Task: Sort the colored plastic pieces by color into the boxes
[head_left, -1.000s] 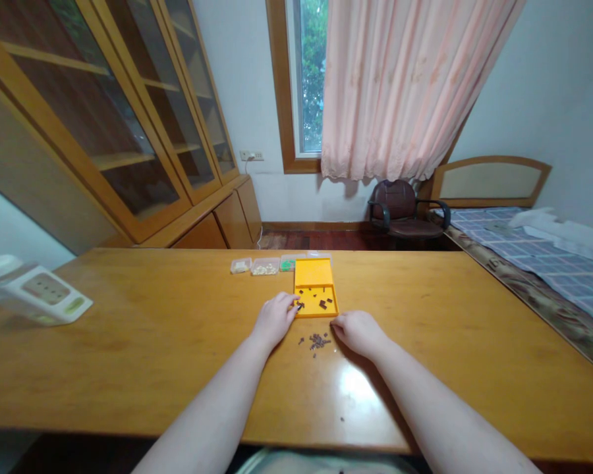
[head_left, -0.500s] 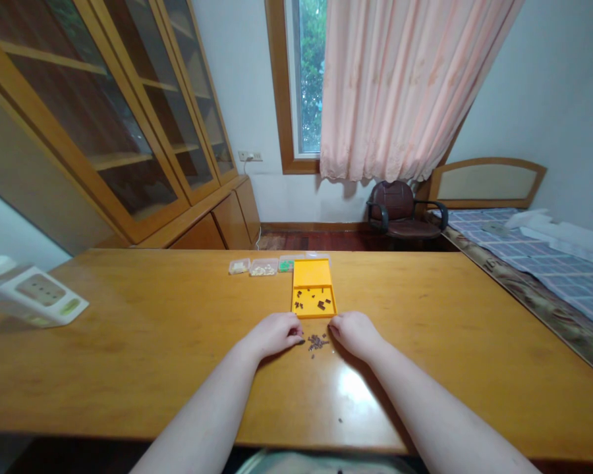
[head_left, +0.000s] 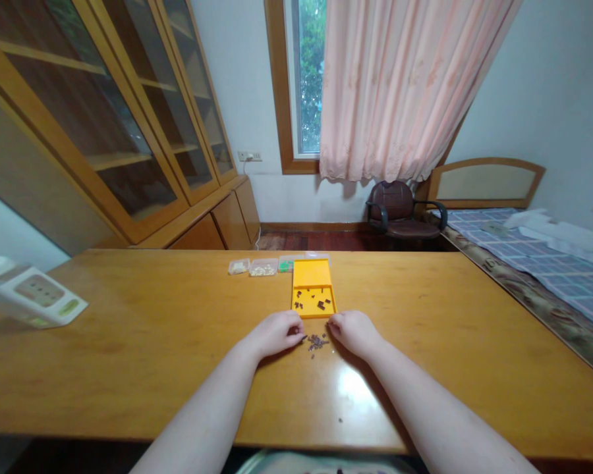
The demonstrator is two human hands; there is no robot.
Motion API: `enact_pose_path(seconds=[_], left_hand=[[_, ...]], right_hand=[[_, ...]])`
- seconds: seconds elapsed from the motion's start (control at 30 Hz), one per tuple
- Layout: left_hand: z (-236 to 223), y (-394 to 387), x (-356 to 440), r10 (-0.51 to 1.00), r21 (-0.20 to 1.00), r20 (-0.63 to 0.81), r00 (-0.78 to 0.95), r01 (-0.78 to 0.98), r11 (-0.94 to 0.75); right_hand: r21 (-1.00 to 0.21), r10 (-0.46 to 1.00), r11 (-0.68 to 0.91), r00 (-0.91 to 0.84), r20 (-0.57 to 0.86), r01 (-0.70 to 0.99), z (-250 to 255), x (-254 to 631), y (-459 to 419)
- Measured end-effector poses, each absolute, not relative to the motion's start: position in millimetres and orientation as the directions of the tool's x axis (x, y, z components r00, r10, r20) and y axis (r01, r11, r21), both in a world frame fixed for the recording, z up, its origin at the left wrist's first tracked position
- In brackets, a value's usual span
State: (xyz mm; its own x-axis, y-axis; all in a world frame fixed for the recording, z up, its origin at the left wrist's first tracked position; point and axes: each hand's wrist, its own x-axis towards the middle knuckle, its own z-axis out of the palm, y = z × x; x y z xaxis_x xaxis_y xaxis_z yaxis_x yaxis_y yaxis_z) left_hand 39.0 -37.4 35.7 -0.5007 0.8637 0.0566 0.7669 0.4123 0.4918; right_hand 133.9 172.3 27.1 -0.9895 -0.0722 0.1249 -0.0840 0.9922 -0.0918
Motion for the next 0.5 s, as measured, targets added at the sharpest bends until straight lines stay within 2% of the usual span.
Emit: enact_pose_path(seconds=[0.13,0.27,0.5], left_hand=[[37.8,-33.1,35.1,0.793,0.504,0.169,-0.586,0.742,0.441],[39.2,-31.3,32.8,0.771,0.486,0.174,-0.613,0.734,0.474],[38.4,-38.3,31.1,0.847,0.404,0.062,-0.529,0.789,0.463]], right_hand=[[-0.192,-0.009,0.98,-0.971,0.238,-0.056,21.5,124.3,175.4],[-0.303,0.088,0.953,-0.963,0.254,0.007,18.3,118.6,181.5],[-0.356,-0.072,0.928,-0.989,0.129,-0.114,26.9,132.2,186.0]])
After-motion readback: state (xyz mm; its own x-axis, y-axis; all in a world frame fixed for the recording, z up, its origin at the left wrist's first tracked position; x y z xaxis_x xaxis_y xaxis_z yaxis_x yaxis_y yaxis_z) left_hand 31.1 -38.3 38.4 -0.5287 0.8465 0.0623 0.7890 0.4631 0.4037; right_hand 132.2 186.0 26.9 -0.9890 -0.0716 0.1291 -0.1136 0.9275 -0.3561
